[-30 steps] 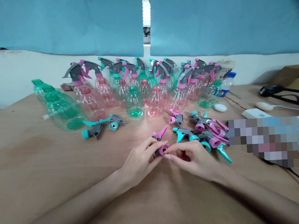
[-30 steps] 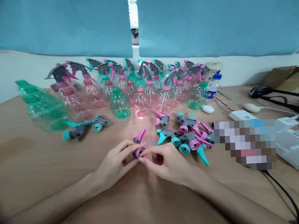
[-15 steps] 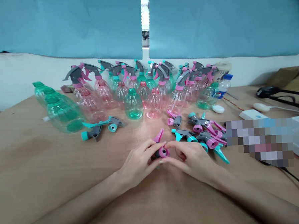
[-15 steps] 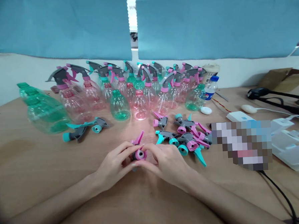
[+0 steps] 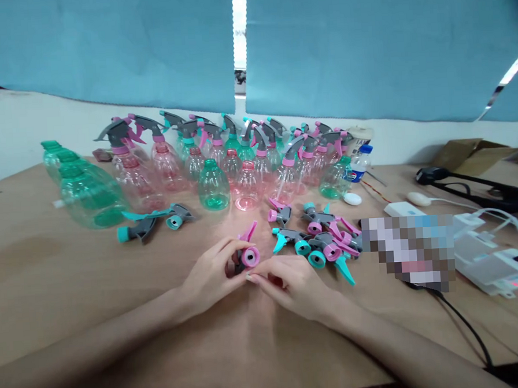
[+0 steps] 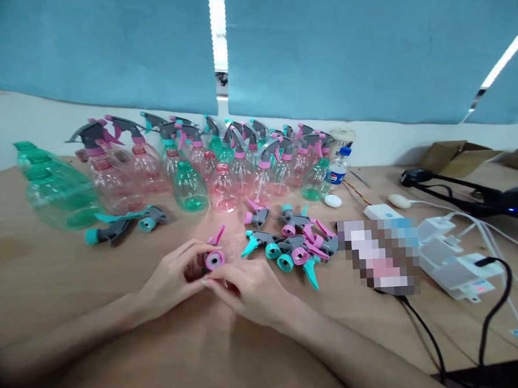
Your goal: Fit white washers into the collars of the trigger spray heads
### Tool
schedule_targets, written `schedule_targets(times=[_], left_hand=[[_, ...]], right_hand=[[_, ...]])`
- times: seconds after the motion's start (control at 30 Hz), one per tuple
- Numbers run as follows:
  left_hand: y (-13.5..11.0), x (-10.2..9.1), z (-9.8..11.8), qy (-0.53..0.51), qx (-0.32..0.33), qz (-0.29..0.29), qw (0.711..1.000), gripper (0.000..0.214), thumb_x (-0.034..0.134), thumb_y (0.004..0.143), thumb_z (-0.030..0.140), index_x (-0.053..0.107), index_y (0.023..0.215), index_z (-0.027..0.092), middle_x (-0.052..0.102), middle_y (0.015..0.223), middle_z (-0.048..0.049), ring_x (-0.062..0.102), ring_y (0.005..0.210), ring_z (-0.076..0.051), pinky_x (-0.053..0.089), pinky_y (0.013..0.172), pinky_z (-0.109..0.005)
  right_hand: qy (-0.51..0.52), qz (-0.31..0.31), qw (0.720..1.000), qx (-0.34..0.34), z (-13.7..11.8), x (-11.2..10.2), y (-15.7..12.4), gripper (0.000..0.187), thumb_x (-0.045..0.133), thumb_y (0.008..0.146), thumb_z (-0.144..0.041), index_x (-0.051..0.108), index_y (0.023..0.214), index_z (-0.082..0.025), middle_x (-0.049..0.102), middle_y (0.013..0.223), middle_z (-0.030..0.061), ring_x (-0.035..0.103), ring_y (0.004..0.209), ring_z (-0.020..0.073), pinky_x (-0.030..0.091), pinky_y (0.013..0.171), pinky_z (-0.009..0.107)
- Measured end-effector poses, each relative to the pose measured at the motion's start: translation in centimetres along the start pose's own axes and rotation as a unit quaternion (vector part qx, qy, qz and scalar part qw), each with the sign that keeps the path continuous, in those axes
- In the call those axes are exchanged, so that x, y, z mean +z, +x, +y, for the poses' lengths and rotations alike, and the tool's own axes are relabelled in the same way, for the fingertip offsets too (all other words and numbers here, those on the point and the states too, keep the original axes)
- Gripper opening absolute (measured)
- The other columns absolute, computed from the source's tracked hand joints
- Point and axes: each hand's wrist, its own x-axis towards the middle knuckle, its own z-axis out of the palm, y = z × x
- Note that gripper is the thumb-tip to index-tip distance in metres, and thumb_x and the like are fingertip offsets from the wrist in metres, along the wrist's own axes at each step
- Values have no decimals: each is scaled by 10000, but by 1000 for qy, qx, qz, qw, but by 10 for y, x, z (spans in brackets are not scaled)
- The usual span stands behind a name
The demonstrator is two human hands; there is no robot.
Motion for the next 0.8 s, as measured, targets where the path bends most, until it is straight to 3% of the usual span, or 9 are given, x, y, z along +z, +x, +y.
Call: schedule_targets(times=[0.17, 0.47, 0.63, 0.8], left_hand=[[16, 3, -4, 59, 51, -48, 996, 224, 583, 834, 281, 575, 1044, 205, 608, 974, -39, 590, 812, -167, 476, 680, -259], [75, -2, 6, 154, 121, 7, 981, 232, 571, 866, 270, 577, 1073, 165, 611, 961, -58, 556, 883, -193, 482, 760, -306], [115, 19, 23, 161, 160, -15, 974, 264, 572, 878, 243, 578, 1129, 163, 639, 984, -62, 518, 987, -214, 478, 813, -319], [117, 39, 25, 172, 155, -75, 970, 423, 617, 849, 268, 522, 1241, 142, 618, 1132, -98, 532, 1031, -235, 474, 869, -362]], right_hand=[[37, -46, 997, 49, -3, 3, -1, 260, 472, 930, -273, 672, 821, -146, 623, 603, 2, 519, 506, 94, 393, 516, 202], [62, -64, 991, 105, -3, 5, -2, 225, 533, 889, -256, 660, 734, -154, 580, 557, -22, 476, 477, 80, 332, 495, 196], [60, -56, 992, 95, -1, 7, -2, 254, 527, 888, -248, 607, 665, -155, 512, 517, -39, 442, 470, 75, 311, 497, 199], [52, -70, 991, 102, 4, 8, -3, 246, 506, 904, -261, 616, 710, -160, 581, 581, -20, 471, 499, 85, 339, 520, 201]])
